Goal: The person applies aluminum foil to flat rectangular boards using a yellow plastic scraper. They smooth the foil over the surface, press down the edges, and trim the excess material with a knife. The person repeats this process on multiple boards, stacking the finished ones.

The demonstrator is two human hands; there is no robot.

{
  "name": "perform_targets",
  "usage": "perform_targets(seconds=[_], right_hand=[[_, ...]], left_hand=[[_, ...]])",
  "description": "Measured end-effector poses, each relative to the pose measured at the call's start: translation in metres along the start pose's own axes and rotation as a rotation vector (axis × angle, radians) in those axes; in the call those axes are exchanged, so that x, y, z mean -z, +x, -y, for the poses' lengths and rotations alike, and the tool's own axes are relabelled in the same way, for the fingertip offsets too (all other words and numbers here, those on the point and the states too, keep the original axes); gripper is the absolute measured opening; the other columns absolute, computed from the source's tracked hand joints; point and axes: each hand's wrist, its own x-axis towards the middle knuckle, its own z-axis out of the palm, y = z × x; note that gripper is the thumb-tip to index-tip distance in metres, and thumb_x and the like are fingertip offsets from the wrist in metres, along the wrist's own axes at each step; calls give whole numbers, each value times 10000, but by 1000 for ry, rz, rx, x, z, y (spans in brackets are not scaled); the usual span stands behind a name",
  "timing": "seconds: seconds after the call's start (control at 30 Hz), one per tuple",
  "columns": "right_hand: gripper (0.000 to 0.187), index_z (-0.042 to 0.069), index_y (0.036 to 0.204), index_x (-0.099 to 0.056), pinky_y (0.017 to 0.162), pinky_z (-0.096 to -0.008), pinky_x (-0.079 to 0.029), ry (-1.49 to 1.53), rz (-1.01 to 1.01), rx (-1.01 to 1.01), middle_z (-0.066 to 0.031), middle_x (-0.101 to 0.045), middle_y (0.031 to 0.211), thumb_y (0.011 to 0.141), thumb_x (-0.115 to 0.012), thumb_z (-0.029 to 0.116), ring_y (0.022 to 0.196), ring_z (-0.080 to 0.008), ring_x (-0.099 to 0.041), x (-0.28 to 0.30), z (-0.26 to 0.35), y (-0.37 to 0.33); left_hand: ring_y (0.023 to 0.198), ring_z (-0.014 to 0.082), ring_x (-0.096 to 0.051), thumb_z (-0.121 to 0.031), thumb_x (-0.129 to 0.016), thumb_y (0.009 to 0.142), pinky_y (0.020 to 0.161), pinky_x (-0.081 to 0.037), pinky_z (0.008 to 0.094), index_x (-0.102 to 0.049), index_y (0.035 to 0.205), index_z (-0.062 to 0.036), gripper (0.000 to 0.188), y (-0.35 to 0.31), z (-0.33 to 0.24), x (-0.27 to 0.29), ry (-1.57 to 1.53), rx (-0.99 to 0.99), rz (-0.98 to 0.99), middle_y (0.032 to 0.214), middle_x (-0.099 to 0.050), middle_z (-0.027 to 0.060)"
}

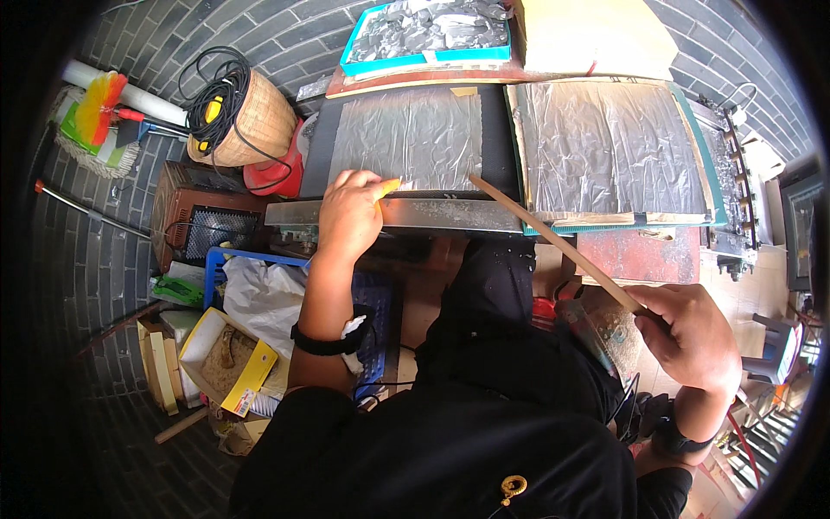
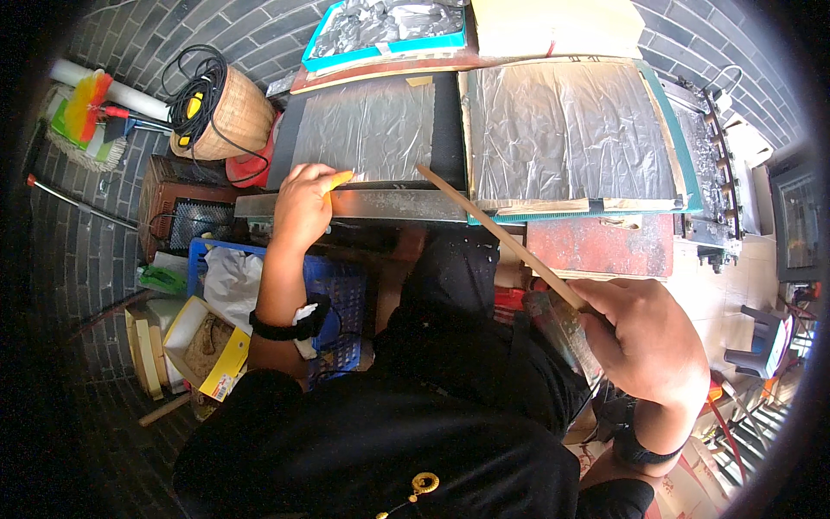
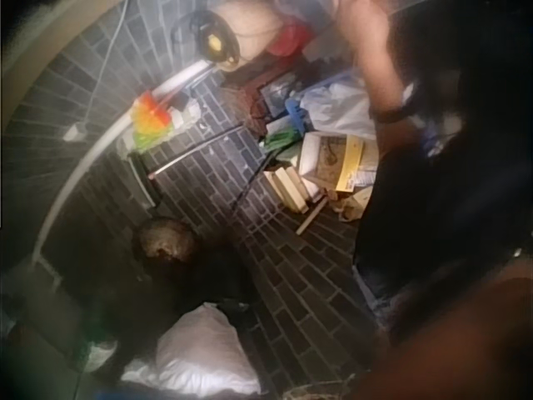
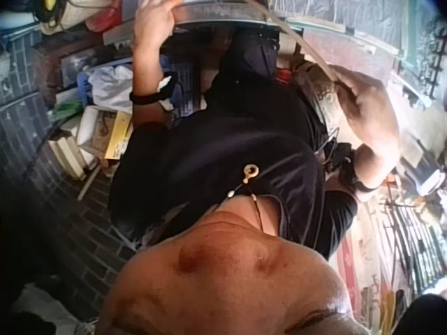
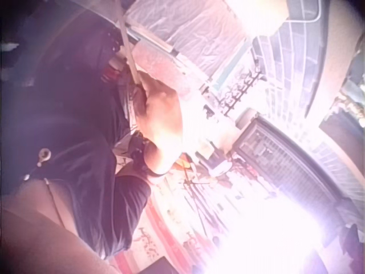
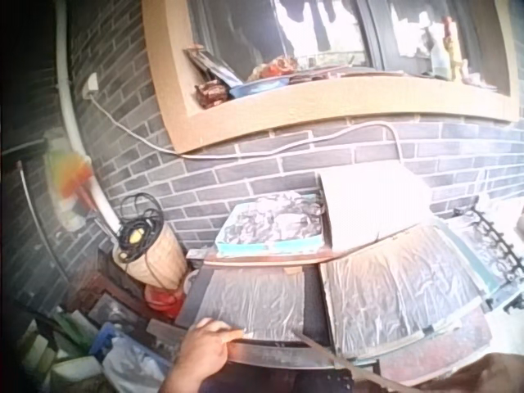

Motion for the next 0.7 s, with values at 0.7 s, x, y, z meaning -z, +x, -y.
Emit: perform_targets(seconds=[0.7], right_hand=[[342, -32, 1082, -642, 638, -366, -488, 93, -258, 5, -216, -644, 786, 746, -592, -77, 683, -363, -641, -2, -4, -5]], left_hand=[[990, 334, -572, -34, -542, 855, 884, -463, 420, -570, 1276, -84, 425, 41, -65, -2, -273, -225, 130, 1029, -646, 135]])
